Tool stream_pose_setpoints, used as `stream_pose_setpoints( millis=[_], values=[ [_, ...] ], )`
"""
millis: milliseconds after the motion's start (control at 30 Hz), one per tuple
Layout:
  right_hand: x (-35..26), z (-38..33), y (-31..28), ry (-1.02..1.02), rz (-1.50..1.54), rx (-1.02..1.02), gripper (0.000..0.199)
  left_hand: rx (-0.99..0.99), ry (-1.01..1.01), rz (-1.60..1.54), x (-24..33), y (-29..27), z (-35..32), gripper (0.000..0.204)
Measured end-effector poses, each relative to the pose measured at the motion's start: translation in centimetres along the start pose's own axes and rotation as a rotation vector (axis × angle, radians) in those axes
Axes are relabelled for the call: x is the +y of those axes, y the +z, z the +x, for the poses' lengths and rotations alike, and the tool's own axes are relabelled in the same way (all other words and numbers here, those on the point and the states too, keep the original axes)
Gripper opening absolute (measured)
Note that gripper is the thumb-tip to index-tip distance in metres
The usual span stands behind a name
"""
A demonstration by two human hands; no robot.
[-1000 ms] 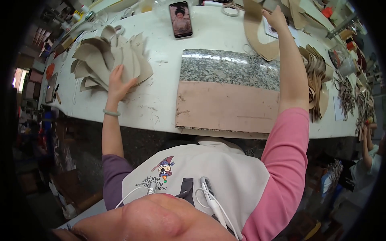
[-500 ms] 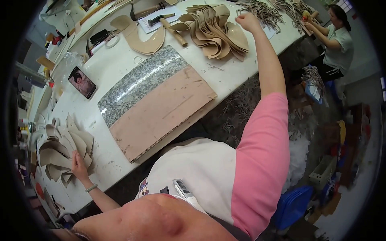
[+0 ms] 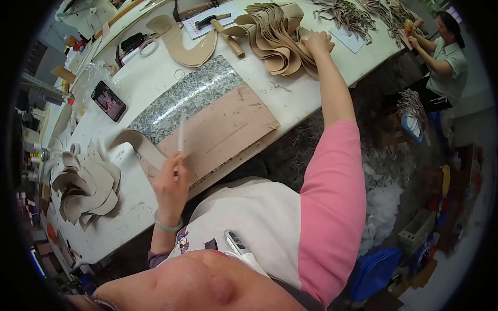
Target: The person is folding and stacking shoe components on a workbench.
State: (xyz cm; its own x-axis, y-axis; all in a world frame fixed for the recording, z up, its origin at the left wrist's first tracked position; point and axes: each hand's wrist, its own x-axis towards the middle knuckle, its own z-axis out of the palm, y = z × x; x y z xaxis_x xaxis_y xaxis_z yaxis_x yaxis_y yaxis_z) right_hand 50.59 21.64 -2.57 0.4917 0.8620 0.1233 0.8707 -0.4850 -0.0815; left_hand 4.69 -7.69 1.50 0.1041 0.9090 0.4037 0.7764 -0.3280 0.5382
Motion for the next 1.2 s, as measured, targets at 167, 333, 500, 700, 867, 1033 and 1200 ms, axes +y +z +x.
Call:
stream_pose_setpoints(
  millis=[167,333,500,700,867,1033,1200],
  values=[
    [-1.2,3.9,3.4,-0.163,0.952,0.170,0.074,-0.063,0.245,0.017,0.6,3.5,0.7,0.020],
    [3.3,9.3,5.3,-0.104,1.362,-0.065,0.037,-0.056,0.351,-0.069,1.6,6.1,1.0,0.015],
    [-1.4,5.6,2.9,0.094,1.233,-0.094,0.055,-0.086,0.263,0.043,1.7,7.0,1.2,0.015],
    [-4.4,0.3,-4.1,0.005,0.856,0.273,0.078,-0.186,0.117,-0.352,2.5,5.5,4.1,0.022],
    [-7.6,-5.2,-8.8,-0.297,0.935,0.345,0.074,-0.367,-0.170,-0.928,2.8,5.7,7.4,0.033],
    [-12.1,-12.3,-11.8,-0.506,1.268,0.077,0.072,-0.366,-0.309,-1.237,2.4,8.2,9.1,0.044],
    [-15.6,-23.5,-10.8,-0.785,1.199,-0.604,0.074,-0.266,-0.331,-1.295,3.3,8.3,8.5,0.051]
  ],
)
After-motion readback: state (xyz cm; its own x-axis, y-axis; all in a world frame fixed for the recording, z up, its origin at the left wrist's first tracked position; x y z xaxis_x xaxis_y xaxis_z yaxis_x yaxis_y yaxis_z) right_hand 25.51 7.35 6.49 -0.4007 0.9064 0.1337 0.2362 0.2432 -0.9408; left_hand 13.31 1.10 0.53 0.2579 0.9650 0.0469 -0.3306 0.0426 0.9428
